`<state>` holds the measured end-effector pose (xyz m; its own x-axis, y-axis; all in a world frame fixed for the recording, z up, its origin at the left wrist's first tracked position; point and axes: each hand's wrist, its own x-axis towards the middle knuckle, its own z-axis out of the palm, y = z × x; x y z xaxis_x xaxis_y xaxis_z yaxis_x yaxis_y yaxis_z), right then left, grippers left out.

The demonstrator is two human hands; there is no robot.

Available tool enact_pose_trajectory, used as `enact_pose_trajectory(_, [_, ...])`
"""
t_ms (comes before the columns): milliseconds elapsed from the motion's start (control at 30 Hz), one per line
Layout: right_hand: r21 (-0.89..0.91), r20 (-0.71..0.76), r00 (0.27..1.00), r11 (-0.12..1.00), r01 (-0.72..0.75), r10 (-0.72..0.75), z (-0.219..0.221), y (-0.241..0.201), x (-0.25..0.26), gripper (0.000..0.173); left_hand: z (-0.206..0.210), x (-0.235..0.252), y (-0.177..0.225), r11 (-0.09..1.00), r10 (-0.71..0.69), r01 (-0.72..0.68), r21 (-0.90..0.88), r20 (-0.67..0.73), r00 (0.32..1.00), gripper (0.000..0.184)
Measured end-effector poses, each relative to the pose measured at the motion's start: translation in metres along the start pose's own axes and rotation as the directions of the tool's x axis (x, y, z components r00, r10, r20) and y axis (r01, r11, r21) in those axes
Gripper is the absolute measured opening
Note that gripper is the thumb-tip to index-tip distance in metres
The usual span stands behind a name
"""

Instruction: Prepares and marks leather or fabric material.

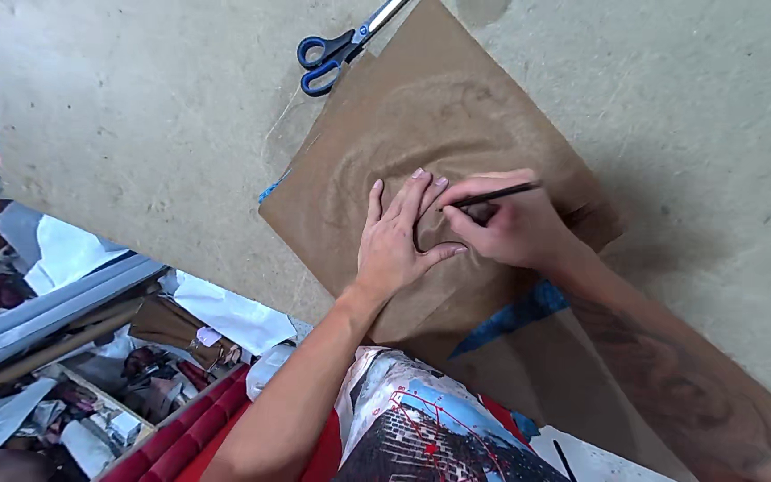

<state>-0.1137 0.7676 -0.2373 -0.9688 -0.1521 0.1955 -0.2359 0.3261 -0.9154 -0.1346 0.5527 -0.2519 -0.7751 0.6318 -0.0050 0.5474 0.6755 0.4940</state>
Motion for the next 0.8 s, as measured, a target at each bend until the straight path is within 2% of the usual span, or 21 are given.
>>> enact_pose_trajectory(100, [-0.053,0.060,0.995,0.996,-0.077,0.080,0.000,0.017,-0.007,0.013,-0.006,-0.001,0.005,0.996,-0.045,0.039,0.079,0.088,0.995,0.112])
enact_pose_trajectory(200, [-0.067,0.144,0.976,0.985,-0.156,0.164,-0.018,0.015,-0.018,0.011,-0.005,0.000,0.010,0.987,-0.064,0.042,0.156,0.138,0.988,0.122])
enact_pose_trajectory(300, [-0.075,0.133,0.984,0.991,-0.108,0.117,-0.020,0.011,-0.006,0.013,-0.001,0.004,0.009,0.983,-0.075,0.049,0.177,0.144,0.987,0.131])
enact_pose_trajectory(400, [-0.088,0.109,0.994,0.996,0.004,0.005,0.004,0.013,0.009,0.015,0.004,0.004,0.007,0.985,-0.073,0.055,0.165,0.109,0.991,0.134])
enact_pose_trajectory(600, [-0.152,0.190,0.982,0.988,0.011,0.018,-0.004,0.013,-0.018,0.014,0.003,0.005,0.004,0.983,-0.084,0.063,0.173,0.112,0.990,0.133])
enact_pose_trajectory(800, [-0.187,0.027,0.999,0.982,-0.021,0.027,-0.008,0.018,-0.010,0.014,0.004,0.003,0.007,0.981,-0.088,0.068,0.181,0.106,0.990,0.134])
